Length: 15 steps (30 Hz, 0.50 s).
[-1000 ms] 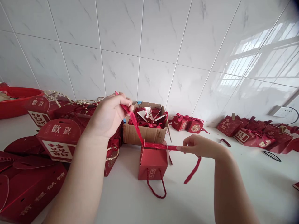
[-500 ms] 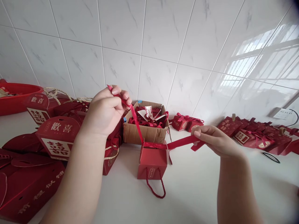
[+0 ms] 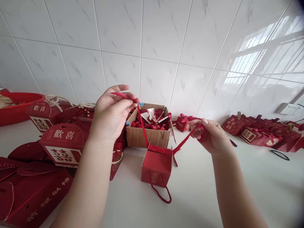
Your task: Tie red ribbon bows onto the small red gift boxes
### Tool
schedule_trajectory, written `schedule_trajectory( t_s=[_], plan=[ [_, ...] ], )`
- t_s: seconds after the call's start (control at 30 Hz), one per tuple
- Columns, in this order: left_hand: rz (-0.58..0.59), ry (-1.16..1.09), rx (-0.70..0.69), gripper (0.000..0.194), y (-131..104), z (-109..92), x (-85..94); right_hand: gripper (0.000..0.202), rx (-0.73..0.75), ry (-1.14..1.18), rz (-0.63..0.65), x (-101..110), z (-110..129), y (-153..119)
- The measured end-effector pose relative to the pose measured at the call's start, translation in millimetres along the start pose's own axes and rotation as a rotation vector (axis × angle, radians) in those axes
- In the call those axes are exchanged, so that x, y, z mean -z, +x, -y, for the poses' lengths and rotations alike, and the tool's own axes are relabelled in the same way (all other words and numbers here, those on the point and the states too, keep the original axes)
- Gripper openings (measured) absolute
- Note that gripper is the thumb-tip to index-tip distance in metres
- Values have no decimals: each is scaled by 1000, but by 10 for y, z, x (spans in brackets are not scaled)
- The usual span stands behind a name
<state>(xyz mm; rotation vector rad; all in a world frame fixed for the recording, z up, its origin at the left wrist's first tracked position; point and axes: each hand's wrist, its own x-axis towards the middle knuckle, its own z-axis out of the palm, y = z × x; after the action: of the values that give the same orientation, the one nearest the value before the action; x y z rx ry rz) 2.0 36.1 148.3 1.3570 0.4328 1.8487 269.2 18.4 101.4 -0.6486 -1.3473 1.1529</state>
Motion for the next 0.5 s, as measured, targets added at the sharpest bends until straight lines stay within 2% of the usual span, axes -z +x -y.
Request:
schedule_trajectory(
  t_s=[0.23, 0.4, 0.5],
  plan=[
    [11, 51, -25, 27, -45, 6, -45, 24, 128, 113, -43, -39, -12, 13],
    [-42, 61, -37, 25, -85, 8, -119, 30, 216, -39, -67, -67, 19, -4],
    [-44, 101, -57, 20, -120, 7, -154, 31, 243, -168, -123, -108, 38, -26]
  ],
)
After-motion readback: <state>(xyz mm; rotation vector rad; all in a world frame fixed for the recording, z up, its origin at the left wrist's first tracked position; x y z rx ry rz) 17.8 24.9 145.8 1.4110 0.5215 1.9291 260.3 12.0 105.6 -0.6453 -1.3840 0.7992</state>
